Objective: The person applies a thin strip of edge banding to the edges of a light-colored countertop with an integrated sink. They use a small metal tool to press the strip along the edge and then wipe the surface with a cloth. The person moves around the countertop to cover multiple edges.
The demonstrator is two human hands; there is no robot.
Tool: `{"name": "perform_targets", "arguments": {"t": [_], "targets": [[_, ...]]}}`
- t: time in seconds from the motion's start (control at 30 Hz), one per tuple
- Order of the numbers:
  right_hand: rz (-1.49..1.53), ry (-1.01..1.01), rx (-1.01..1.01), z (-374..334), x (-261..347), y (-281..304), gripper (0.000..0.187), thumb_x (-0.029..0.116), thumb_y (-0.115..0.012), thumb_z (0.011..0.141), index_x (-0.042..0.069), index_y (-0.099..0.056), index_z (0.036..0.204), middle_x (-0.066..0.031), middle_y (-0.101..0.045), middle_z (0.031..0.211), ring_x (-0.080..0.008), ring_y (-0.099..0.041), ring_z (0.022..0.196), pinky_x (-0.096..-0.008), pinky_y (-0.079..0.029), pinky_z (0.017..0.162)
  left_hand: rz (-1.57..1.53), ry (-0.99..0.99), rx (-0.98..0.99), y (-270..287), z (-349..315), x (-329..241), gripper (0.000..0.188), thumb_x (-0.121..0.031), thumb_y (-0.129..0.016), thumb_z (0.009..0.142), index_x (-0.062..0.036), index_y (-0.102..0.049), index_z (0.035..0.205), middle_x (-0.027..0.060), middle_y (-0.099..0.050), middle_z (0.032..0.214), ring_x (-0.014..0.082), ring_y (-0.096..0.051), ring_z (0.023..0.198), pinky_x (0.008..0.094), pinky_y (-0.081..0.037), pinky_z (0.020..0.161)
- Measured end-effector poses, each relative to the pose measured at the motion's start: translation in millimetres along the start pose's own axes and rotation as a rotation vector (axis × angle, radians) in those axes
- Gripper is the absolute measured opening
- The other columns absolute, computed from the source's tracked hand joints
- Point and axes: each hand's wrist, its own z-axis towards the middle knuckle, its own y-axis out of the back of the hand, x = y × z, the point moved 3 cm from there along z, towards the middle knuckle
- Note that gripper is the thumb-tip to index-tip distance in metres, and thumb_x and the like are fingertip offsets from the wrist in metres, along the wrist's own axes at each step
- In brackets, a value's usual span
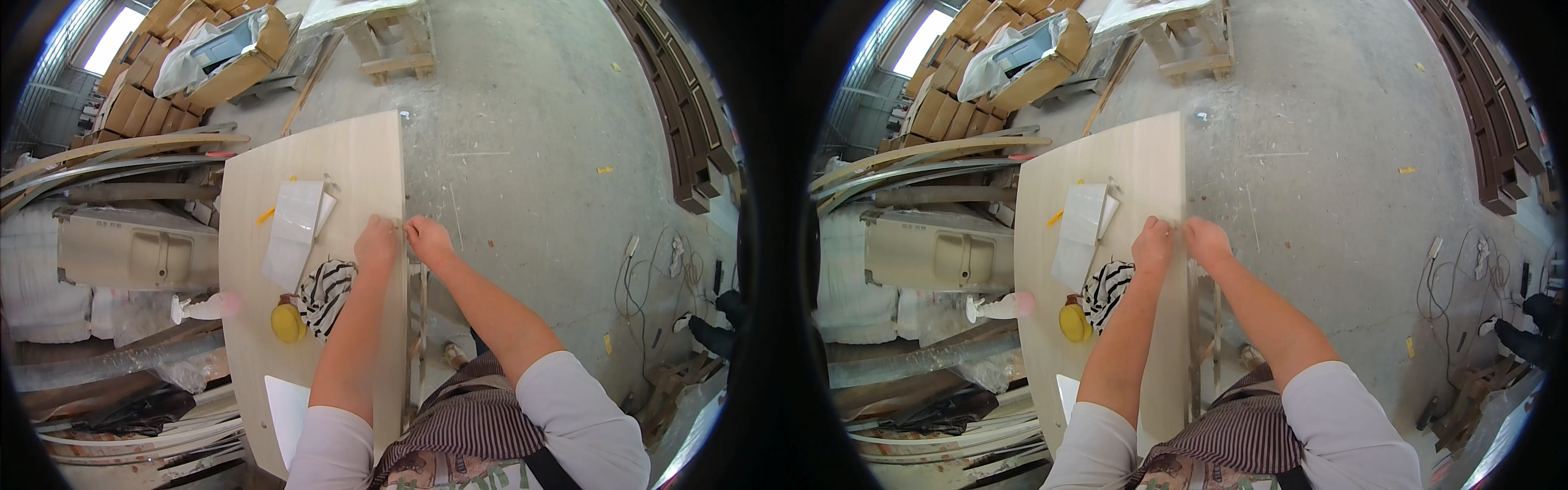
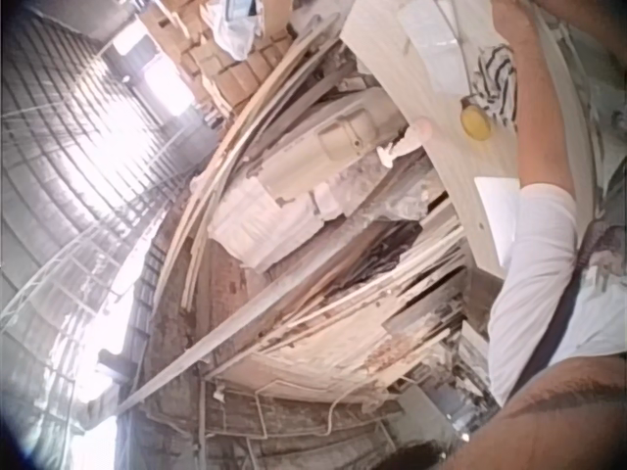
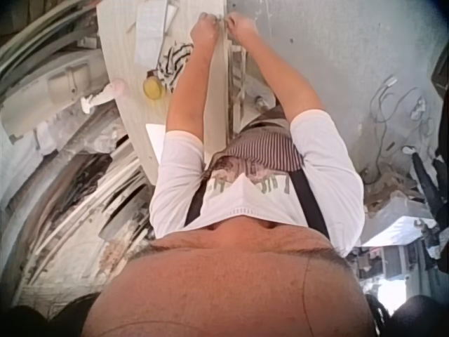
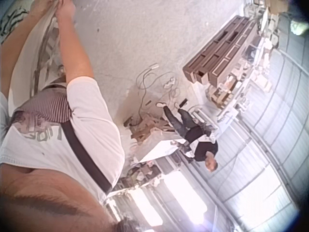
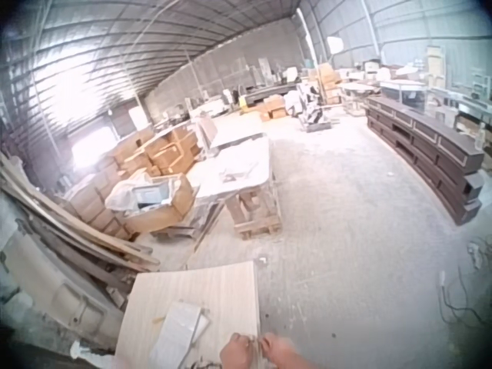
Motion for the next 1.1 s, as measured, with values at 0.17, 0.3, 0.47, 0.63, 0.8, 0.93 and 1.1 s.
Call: {"name": "perform_targets", "arguments": {"t": [0.17, 0.3, 0.47, 0.63, 0.8, 0.93, 1.1], "targets": [[0.014, -0.014, 0.017, -15, -4, -4, 0.020, 0.025, -0.061, 0.092, 0.006, -0.063, 0.089, -0.0175, -0.068, 0.082, -0.0398, -0.064, 0.079, -0.0478, -0.051, 0.069, 0.010, 0.009, -0.004, -2, -15, 2, 0.009, -0.018, -0.062, 0.085, -0.0100, -0.065, 0.085, 0.0078, -0.060, 0.097, 0.0332, -0.065, 0.081, 0.0463, -0.053, 0.070], [0.016, -0.021, 0.036, -27, 0, -4, 0.020, 0.025, -0.060, 0.093, 0.006, -0.063, 0.089, -0.0168, -0.068, 0.081, -0.0391, -0.065, 0.078, -0.0471, -0.051, 0.069, 0.008, 0.008, -0.031, -1, -29, 5, 0.009, -0.018, -0.062, 0.085, -0.0093, -0.064, 0.083, 0.0083, -0.059, 0.096, 0.0342, -0.065, 0.080, 0.0471, -0.053, 0.069], [-0.029, -0.008, 0.013, -39, -3, -9, 0.021, 0.026, -0.058, 0.094, 0.007, -0.063, 0.088, -0.0150, -0.069, 0.079, -0.0376, -0.066, 0.075, -0.0460, -0.052, 0.068, -0.019, 0.006, -0.015, 1, -42, 5, 0.010, -0.019, -0.062, 0.086, -0.0093, -0.063, 0.085, 0.0090, -0.059, 0.097, 0.0348, -0.065, 0.081, 0.0474, -0.052, 0.070], [-0.002, -0.020, 0.038, -48, -1, -10, 0.021, 0.027, -0.058, 0.094, 0.007, -0.062, 0.087, -0.0148, -0.069, 0.078, -0.0367, -0.066, 0.074, -0.0458, -0.052, 0.068, -0.029, 0.014, 0.022, 6, -53, 5, 0.010, -0.020, -0.061, 0.087, -0.0099, -0.063, 0.087, 0.0098, -0.058, 0.098, 0.0349, -0.065, 0.084, 0.0469, -0.052, 0.071], [-0.042, 0.007, 0.025, -56, -1, -12, 0.021, 0.027, -0.059, 0.094, 0.007, -0.063, 0.088, -0.0152, -0.069, 0.078, -0.0370, -0.066, 0.074, -0.0460, -0.052, 0.069, 0.023, 0.028, 0.006, 5, -60, 6, 0.011, -0.020, -0.062, 0.084, -0.0088, -0.063, 0.085, 0.0090, -0.059, 0.097, 0.0357, -0.065, 0.080, 0.0475, -0.052, 0.067], [-0.050, -0.012, 0.019, -66, -1, -14, 0.022, 0.028, -0.059, 0.094, 0.007, -0.063, 0.088, -0.0154, -0.068, 0.078, -0.0378, -0.066, 0.075, -0.0466, -0.052, 0.069, 0.026, -0.019, -0.014, 4, -68, 9, 0.013, -0.022, -0.064, 0.085, -0.0086, -0.063, 0.084, 0.0086, -0.059, 0.096, 0.0346, -0.065, 0.079, 0.0470, -0.052, 0.066], [-0.010, -0.025, 0.030, -79, -2, -16, 0.022, 0.029, -0.059, 0.094, 0.008, -0.063, 0.088, -0.0153, -0.068, 0.077, -0.0382, -0.066, 0.075, -0.0475, -0.052, 0.068, 0.031, -0.013, 0.019, 4, -79, 10, 0.012, -0.021, -0.059, 0.089, -0.0116, -0.065, 0.086, 0.0083, -0.059, 0.096, 0.0333, -0.066, 0.080, 0.0479, -0.052, 0.067]]}}
